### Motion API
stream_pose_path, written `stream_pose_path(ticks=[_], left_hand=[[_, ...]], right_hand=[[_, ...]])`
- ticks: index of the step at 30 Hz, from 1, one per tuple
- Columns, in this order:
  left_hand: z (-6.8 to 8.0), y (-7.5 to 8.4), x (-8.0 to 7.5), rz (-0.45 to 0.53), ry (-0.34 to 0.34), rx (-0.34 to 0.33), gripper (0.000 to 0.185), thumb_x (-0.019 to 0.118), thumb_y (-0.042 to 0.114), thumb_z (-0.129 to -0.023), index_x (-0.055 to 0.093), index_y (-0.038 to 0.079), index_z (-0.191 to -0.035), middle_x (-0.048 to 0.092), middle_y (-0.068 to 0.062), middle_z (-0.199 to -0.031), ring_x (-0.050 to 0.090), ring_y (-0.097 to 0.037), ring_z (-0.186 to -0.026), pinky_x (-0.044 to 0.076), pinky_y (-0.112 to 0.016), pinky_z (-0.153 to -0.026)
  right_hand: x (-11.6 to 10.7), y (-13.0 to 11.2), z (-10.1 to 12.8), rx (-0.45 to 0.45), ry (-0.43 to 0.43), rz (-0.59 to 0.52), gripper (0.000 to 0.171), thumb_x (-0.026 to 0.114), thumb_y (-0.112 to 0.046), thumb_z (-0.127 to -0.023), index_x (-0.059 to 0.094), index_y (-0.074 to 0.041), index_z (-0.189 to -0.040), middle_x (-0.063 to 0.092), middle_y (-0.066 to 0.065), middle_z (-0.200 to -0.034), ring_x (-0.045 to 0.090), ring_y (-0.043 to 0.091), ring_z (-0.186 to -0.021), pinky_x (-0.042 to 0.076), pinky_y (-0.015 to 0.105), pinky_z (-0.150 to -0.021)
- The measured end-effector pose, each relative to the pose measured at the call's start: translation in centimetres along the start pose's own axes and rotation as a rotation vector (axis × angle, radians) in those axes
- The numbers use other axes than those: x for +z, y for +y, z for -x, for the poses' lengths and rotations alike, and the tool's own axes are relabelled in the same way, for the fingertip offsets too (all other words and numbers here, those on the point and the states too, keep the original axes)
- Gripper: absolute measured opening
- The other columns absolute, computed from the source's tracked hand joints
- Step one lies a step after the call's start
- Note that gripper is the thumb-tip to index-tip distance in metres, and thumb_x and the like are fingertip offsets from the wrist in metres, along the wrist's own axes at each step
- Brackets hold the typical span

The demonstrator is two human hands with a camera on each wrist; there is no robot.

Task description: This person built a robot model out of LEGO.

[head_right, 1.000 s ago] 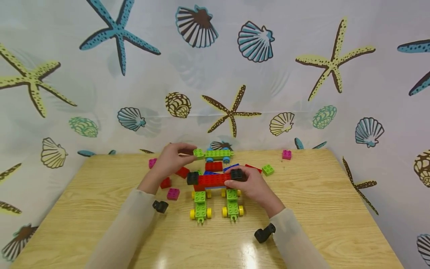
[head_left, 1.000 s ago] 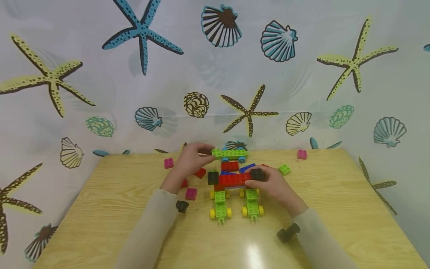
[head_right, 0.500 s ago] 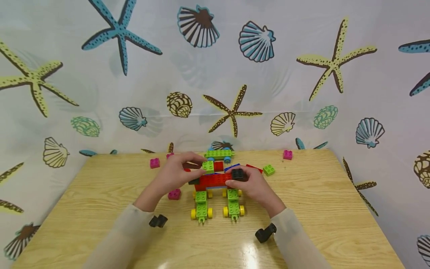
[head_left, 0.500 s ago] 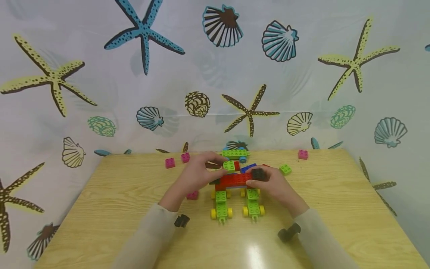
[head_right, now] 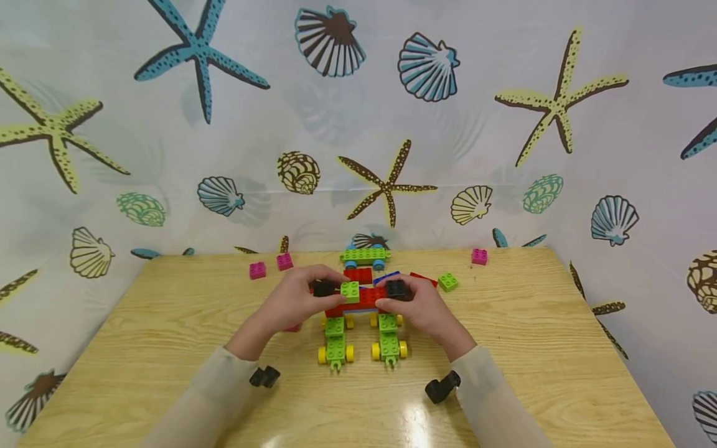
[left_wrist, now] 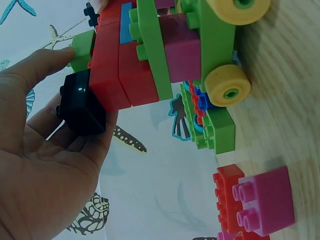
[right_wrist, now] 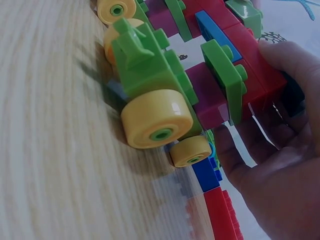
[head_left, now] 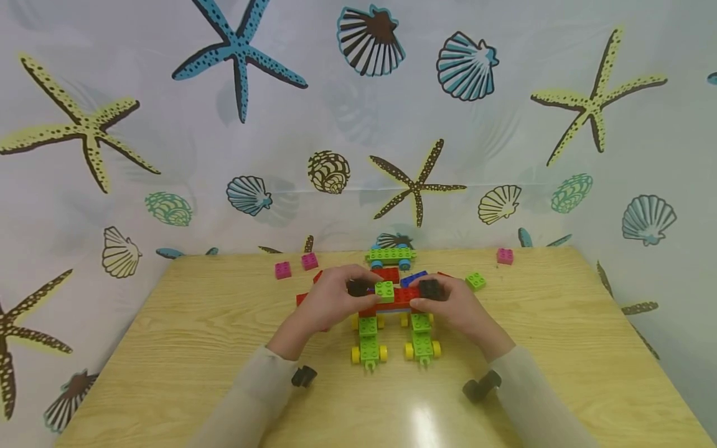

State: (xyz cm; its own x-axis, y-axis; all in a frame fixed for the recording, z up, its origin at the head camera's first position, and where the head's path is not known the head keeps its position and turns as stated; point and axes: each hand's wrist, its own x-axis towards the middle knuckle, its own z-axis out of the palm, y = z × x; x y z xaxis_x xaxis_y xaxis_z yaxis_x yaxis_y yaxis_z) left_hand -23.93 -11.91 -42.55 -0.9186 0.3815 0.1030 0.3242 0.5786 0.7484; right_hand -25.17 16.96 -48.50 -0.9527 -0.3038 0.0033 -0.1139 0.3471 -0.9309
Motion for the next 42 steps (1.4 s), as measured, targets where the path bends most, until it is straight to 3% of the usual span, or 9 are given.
stream_pose_path(ticks=[7,16,20,29,42], left_hand=[[0.02,0.01,0.01,-0.023,-0.004,-0.006,0.032,0.087,0.028,-0.099,0.083,0.020,-0.130,0.079,-0.001,-0.131,0.070,-0.024,-0.118,0.064,-0.049,-0.108],[-0.28,0.56,-0.19,-0.056,-0.028,0.016,0.033,0.086,0.027,-0.100,0.083,0.017,-0.131,0.079,-0.003,-0.131,0.070,-0.026,-0.120,0.062,-0.051,-0.111],[-0.27,0.47,-0.22,-0.036,-0.027,-0.011,0.031,0.087,0.027,-0.099,0.083,0.019,-0.129,0.079,-0.002,-0.132,0.069,-0.026,-0.122,0.062,-0.051,-0.112],[-0.31,-0.02,-0.17,-0.025,-0.034,-0.027,0.031,0.088,0.026,-0.099,0.084,0.020,-0.129,0.079,-0.003,-0.133,0.070,-0.027,-0.121,0.063,-0.050,-0.110],[-0.29,0.25,-0.08,-0.038,-0.046,-0.058,0.033,0.087,0.026,-0.099,0.082,0.021,-0.131,0.077,-0.003,-0.139,0.067,-0.028,-0.128,0.060,-0.052,-0.116]], right_hand=[[0.09,-0.11,0.04,0.002,-0.002,0.001,0.038,0.087,-0.038,-0.100,0.078,-0.019,-0.132,0.074,0.008,-0.141,0.064,0.031,-0.131,0.051,0.057,-0.123],[-0.05,-0.33,0.12,0.002,0.000,0.013,0.038,0.086,-0.035,-0.101,0.077,-0.017,-0.133,0.075,0.009,-0.135,0.065,0.029,-0.124,0.054,0.047,-0.114],[0.03,-0.45,0.15,0.005,0.000,0.008,0.038,0.086,-0.035,-0.101,0.077,-0.016,-0.133,0.075,0.010,-0.133,0.066,0.029,-0.121,0.054,0.044,-0.111],[0.22,-0.37,0.11,0.016,-0.003,0.010,0.037,0.085,-0.036,-0.102,0.078,-0.019,-0.133,0.074,0.010,-0.143,0.066,0.033,-0.130,0.054,0.058,-0.121],[0.13,-0.39,0.16,0.021,-0.002,0.004,0.040,0.085,-0.038,-0.101,0.077,-0.017,-0.134,0.074,0.010,-0.140,0.065,0.032,-0.129,0.054,0.056,-0.120]])
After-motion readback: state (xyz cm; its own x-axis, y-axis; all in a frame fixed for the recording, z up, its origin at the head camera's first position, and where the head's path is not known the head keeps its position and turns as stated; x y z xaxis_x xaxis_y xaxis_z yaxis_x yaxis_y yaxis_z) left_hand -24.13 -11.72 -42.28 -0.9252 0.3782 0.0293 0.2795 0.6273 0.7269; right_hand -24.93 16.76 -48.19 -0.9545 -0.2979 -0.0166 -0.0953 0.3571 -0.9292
